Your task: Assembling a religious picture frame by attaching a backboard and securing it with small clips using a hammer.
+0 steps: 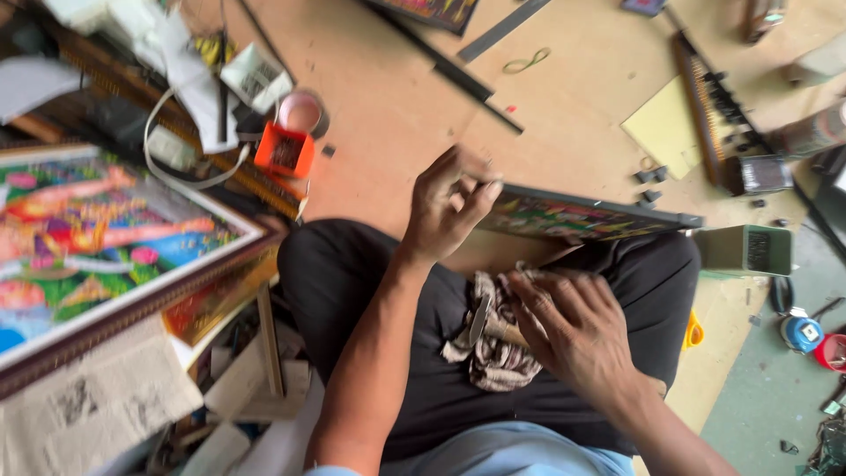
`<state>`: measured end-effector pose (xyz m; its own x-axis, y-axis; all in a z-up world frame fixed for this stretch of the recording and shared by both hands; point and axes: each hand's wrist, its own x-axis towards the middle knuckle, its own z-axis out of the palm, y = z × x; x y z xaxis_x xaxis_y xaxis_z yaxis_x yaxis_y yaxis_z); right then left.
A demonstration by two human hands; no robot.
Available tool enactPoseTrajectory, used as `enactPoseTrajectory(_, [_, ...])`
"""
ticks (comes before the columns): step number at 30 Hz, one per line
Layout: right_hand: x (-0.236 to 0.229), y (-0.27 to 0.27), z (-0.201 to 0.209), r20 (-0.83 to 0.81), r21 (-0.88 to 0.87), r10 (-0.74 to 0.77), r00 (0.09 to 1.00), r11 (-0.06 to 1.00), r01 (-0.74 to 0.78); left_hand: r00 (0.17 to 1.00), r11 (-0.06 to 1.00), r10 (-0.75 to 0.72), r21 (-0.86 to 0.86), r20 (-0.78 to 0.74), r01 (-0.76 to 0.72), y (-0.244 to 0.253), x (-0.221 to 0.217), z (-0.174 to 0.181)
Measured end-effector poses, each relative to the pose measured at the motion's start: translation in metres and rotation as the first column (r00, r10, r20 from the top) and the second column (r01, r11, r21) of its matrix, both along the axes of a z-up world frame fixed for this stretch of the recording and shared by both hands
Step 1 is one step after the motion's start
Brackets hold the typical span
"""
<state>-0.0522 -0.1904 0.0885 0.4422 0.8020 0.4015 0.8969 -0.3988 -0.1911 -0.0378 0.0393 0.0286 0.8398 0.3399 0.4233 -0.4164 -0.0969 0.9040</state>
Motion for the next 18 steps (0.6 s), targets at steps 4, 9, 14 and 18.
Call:
enactPoseTrajectory(4, [-0.029, -0.042, -0.04, -0.381, -0.364, -0.093, 0.92, 0.93, -0.057, 1.0, 1.0, 0.009, 0.006, 0.011, -0.009, -0.001, -0.001, -0.003])
enactPoseTrajectory(9, [-0.031, -0.064, -0.051, -0.288, -0.426, -0.183, 0.94, 0.903, 0.045, 0.998, 1.0, -0.017, -0.006, 0.056, 0.018, -0.001, 0.003, -0.007])
enactPoseTrajectory(14, [-0.012, -0.096, -0.039, -0.614, -0.188, -0.221, 0.758, 0.973, 0.132, 0.998, 0.998, -0.049, -0.029, 0.047, 0.051, 0.003, 0.006, -0.005])
enactPoseTrajectory(18, [-0.003, -0.1, 0.017, -0.856, -0.029, -0.262, 0.445, 0.885, 0.464, 0.996, 0.997, -0.071, -0.022, 0.057, 0.072, -0.002, 0.003, -0.013])
